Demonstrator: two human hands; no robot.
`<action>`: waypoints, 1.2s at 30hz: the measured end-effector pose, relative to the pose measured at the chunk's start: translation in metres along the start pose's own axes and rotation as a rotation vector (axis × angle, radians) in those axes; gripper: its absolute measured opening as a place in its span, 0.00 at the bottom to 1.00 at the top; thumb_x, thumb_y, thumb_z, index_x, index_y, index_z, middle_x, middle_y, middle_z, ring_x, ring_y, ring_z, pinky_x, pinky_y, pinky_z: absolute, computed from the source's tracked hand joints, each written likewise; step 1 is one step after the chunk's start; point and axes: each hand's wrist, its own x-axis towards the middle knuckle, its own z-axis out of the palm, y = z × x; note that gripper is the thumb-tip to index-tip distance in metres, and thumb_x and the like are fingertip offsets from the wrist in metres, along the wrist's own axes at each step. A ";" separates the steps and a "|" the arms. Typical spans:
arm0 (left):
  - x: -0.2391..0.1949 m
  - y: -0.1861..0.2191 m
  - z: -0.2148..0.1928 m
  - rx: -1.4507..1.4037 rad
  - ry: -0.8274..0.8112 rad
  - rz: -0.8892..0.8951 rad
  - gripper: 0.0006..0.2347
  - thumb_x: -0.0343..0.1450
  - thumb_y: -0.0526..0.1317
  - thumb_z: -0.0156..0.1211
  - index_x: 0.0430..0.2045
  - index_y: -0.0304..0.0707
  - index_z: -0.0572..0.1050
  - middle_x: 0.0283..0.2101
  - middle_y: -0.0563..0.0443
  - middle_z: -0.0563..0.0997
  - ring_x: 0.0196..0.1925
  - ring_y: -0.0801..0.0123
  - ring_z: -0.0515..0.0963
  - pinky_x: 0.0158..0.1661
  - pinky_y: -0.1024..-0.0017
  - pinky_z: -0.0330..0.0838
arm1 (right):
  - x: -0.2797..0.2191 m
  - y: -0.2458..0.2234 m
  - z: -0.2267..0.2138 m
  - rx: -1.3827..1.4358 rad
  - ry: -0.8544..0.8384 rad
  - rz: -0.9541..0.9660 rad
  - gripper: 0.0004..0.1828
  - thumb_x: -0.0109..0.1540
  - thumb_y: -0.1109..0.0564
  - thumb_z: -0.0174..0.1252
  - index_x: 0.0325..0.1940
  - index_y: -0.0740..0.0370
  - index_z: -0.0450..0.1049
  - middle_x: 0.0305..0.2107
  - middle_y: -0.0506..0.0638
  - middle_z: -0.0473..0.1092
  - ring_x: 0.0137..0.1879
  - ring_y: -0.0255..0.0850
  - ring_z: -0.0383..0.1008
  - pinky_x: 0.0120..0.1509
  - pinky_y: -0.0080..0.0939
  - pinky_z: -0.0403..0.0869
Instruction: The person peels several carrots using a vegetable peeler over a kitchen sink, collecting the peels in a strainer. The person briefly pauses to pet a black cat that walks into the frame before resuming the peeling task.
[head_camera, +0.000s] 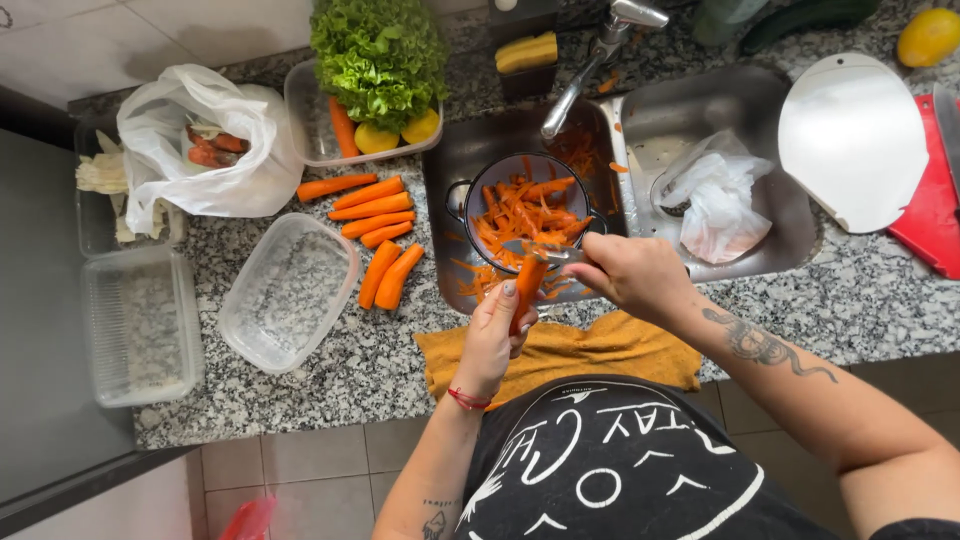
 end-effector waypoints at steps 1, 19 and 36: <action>-0.001 0.003 0.000 -0.001 -0.005 -0.006 0.17 0.75 0.48 0.36 0.32 0.34 0.71 0.15 0.60 0.59 0.12 0.86 0.52 0.11 0.88 0.47 | 0.006 0.010 0.002 0.000 -0.002 0.008 0.23 0.62 0.32 0.40 0.26 0.50 0.61 0.17 0.50 0.65 0.28 0.51 0.73 0.33 0.47 0.71; 0.020 -0.019 -0.005 0.035 -0.069 0.030 0.14 0.74 0.44 0.45 0.45 0.32 0.71 0.17 0.50 0.67 0.11 0.80 0.60 0.12 0.87 0.54 | 0.028 -0.008 0.006 1.363 -0.156 0.440 0.15 0.57 0.56 0.59 0.46 0.61 0.72 0.13 0.43 0.58 0.14 0.25 0.51 0.16 0.23 0.52; 0.061 0.009 0.004 0.071 0.005 0.141 0.19 0.69 0.40 0.58 0.50 0.29 0.64 0.51 0.28 0.71 0.55 0.50 0.71 0.50 0.57 0.69 | 0.031 0.029 0.051 1.685 0.054 0.664 0.16 0.67 0.42 0.41 0.49 0.53 0.62 0.19 0.46 0.56 0.14 0.24 0.47 0.16 0.20 0.52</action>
